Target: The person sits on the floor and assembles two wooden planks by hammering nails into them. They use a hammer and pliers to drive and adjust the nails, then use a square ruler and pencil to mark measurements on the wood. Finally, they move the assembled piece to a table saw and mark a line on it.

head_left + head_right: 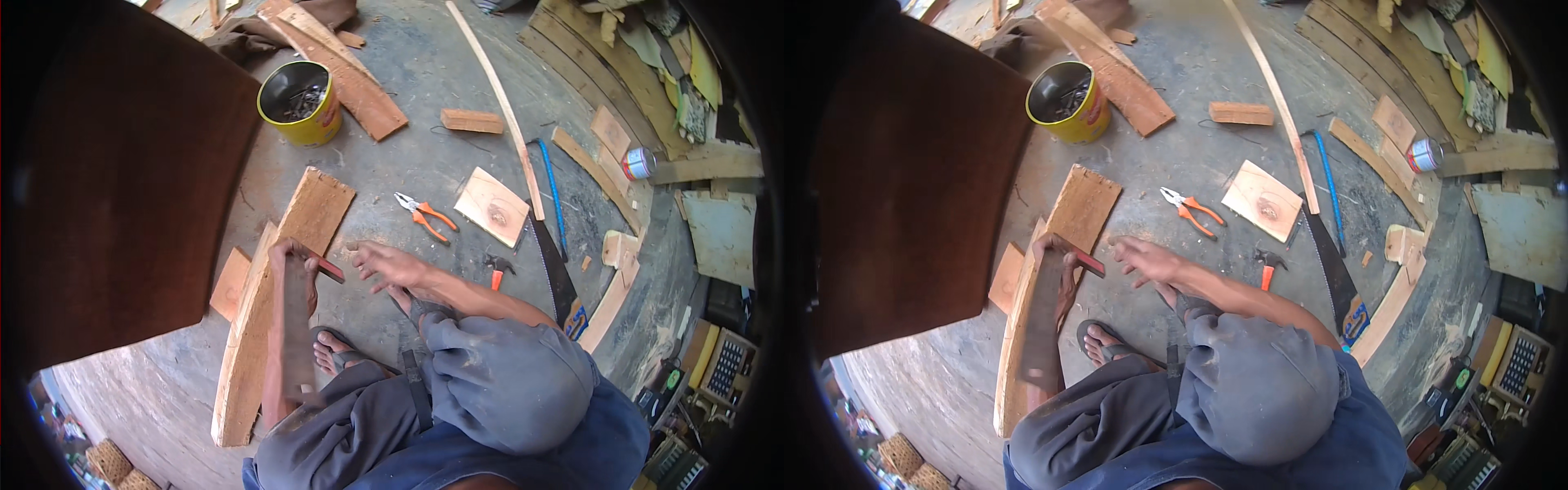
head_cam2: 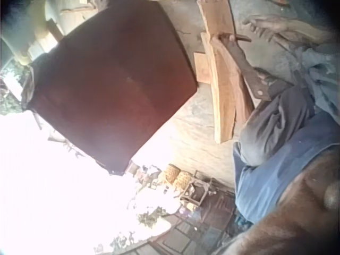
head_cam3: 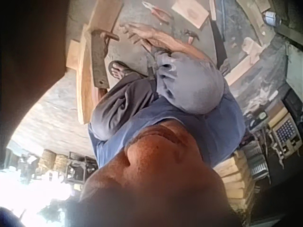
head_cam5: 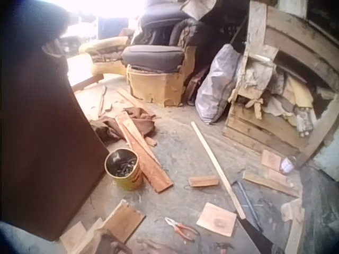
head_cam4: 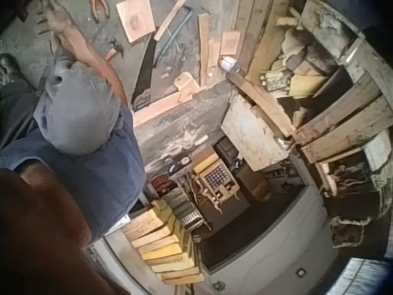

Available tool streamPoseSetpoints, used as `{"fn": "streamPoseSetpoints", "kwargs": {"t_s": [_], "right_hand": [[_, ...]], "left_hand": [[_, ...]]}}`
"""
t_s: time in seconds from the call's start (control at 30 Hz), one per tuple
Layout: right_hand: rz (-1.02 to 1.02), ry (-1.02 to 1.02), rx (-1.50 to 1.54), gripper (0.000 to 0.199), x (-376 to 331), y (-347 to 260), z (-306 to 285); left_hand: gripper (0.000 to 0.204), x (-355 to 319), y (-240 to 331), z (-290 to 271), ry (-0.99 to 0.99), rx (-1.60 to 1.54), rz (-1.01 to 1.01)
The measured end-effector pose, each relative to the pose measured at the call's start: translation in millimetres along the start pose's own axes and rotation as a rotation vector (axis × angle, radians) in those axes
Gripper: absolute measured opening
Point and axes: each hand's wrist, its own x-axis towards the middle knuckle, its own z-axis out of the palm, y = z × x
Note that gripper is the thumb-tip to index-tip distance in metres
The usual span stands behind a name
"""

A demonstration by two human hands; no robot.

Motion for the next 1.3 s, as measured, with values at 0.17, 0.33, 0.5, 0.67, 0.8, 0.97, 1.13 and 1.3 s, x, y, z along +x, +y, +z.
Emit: {"fn": "streamPoseSetpoints", "kwargs": {"t_s": [0.17,0.33,0.5,0.67,0.8,0.97,1.13,1.3], "right_hand": [[0.223,-0.552,0.763,0.071,-34.0,-73.5,1.4],[0.23,-0.36,0.234,0.063,-22.0,-85.8,28.6],[0.357,-0.401,0.5,0.073,-20.0,-71.2,38.9],[0.347,-0.352,0.264,0.055,-17.9,-69.9,30.8],[0.29,-0.25,0.15,0.043,-14.7,-58.3,42.5],[0.247,-0.22,0.097,0.04,-4.6,-47.4,45.8],[0.26,-0.22,0.213,0.038,6.2,-28.4,53.6],[0.254,-0.22,0.115,0.04,-10.0,-16.5,48.5]], "left_hand": [[0.056,27.9,45.4,-41.5,0.008,0.516,-0.063],[0.062,36.0,22.1,-61.9,-0.027,0.724,0.017],[0.073,30.8,-11.9,-56.5,-0.013,0.65,-0.055],[0.074,35.8,-39.4,-62.3,-0.134,0.628,-0.002],[0.108,21.0,-98.9,-92.1,-0.002,0.238,-0.169],[0.14,-10.5,-123.0,-95.7,-0.133,0.251,-0.395],[0.151,-35.9,-97.9,-61.9,0.019,0.346,-0.279],[0.145,-58.1,-46.3,-38.4,0.121,0.464,-0.265]]}}
